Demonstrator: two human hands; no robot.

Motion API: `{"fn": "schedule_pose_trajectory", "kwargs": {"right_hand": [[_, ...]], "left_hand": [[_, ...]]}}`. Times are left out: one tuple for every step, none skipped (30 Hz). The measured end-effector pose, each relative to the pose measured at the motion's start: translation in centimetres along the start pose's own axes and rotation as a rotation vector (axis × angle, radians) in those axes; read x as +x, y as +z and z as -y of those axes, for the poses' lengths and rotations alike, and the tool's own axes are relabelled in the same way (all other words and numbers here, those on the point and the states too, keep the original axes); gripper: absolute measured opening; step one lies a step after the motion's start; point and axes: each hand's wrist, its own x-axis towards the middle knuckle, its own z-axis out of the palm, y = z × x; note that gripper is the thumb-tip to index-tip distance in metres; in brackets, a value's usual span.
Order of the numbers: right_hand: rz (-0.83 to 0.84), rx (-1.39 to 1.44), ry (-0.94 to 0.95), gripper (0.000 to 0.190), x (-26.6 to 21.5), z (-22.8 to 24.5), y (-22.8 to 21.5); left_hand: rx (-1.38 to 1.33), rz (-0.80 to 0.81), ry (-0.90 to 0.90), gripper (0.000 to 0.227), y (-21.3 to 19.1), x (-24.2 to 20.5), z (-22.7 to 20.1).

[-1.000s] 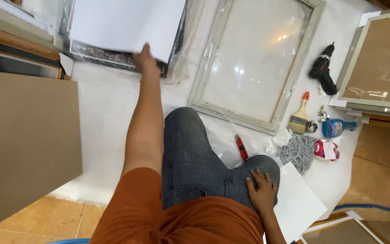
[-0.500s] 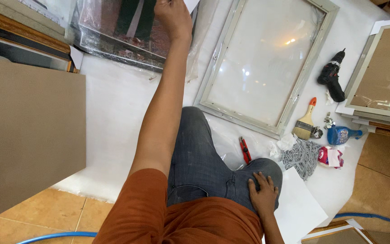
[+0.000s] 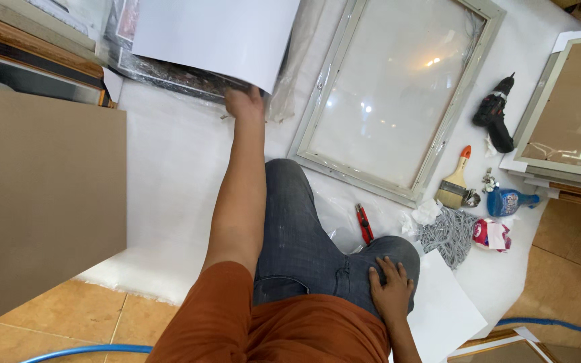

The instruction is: The person removes a cardboard backing from a picture frame, brushes and wipes the glass surface, then places a white sheet of paper inside the frame. The person uses a utility knife, brush, and tissue during the process.

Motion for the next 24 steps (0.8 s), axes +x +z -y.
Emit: {"fn": "schedule_pose_trajectory", "kwargs": {"right_hand": [[0.006, -0.004, 0.005, 0.046, 0.2, 0.1, 0.0], [0.013, -0.007, 0.012, 0.047, 0.2, 0.2, 0.0], [0.021, -0.01, 0.018, 0.047, 0.3, 0.3, -0.1], [0.024, -0.012, 0.019, 0.047, 0.3, 0.3, -0.1], [0.026, -0.014, 0.02, 0.047, 0.3, 0.4, -0.1], [0.033, -0.016, 0.022, 0.047, 0.2, 0.5, -0.2], [0.045, -0.016, 0.022, 0.047, 0.1, 0.5, -0.3], [0.055, -0.016, 0.024, 0.047, 0.1, 0.6, -0.4], [0.065, -0.016, 0.025, 0.047, 0.0, 0.6, -0.4], [0.06, -0.013, 0.027, 0.047, 0.1, 0.7, -0.5], [0.056, -0.009, 0.029, 0.047, 0.2, 0.9, -0.5], [0.051, -0.006, 0.031, 0.047, 0.3, 0.9, -0.6], [0.051, 0.004, 0.037, 0.047, 0.4, 1.0, -0.6], [0.051, 0.013, 0.044, 0.047, 0.5, 1.0, -0.6], [0.05, 0.023, 0.051, 0.047, 0.6, 1.0, -0.6], [0.048, 0.008, 0.043, 0.046, 0.4, 0.9, -0.6], [0.046, -0.006, 0.035, 0.046, 0.2, 0.8, -0.6], [0.048, -0.021, 0.023, 0.045, -0.1, 0.7, -0.6], [0.049, -0.019, 0.02, 0.046, -0.5, 0.7, -0.7], [0.038, -0.013, 0.01, 0.046, -0.1, 0.8, -0.5], [0.028, -0.007, 0.0, 0.047, 0.2, 0.9, -0.4], [0.025, -0.004, 0.007, 0.047, 0.4, 0.9, -0.5], [0.023, -0.001, 0.013, 0.046, 0.6, 0.8, -0.5], [0.025, 0.0, 0.022, 0.046, 0.5, 0.7, -0.5]], "left_hand": [[0.005, -0.047, 0.01, 0.059, -0.3, 0.3, -0.1], [0.009, -0.089, 0.02, 0.061, -0.6, 0.6, -0.2], [0.019, -0.128, 0.036, 0.062, -0.6, 0.7, -0.3], [0.034, -0.145, 0.048, 0.064, -0.6, 0.8, -0.2], [0.047, -0.159, 0.061, 0.066, -0.5, 0.9, -0.2], [0.065, -0.153, 0.071, 0.068, -0.5, 0.8, -0.3], [0.092, -0.117, 0.084, 0.07, -0.6, 0.7, -0.4], [0.119, -0.061, 0.084, 0.064, -0.6, 0.6, -0.5], [0.155, -0.047, 0.137, 0.062, -0.6, 0.5, -0.5], [0.187, -0.03, 0.191, 0.062, -0.3, 0.4, -0.7], [0.22, -0.014, 0.245, 0.063, -0.1, 0.2, -0.8], [0.222, 0.069, 0.292, 0.063, 0.2, 0.1, -1.0], [0.223, 0.152, 0.339, 0.064, 0.7, 0.0, -1.2], [0.224, 0.235, 0.383, 0.065, 1.1, 0.0, -1.3], [0.19, 0.207, 0.366, 0.061, 1.7, 0.1, -1.4], [0.159, 0.177, 0.347, 0.058, 2.0, 0.1, -1.5], [0.128, 0.146, 0.328, 0.055, 2.1, 0.0, -1.4], [0.401, -0.078, 0.309, 0.063, 1.9, -0.1, -1.4], [0.671, -0.306, 0.287, 0.075, 1.4, -0.2, -1.5], [0.928, -0.528, 0.265, 0.089, 1.6, -0.2, -1.6], [0.938, -0.511, 0.244, 0.089, 1.5, -0.1, -1.8], [0.918, -0.495, 0.222, 0.088, 1.1, -0.1, -1.6], [0.886, -0.485, 0.195, 0.086, 0.8, 0.2, -1.6], [0.831, -0.482, 0.166, 0.085, 0.1, 0.6, -1.5]]}}
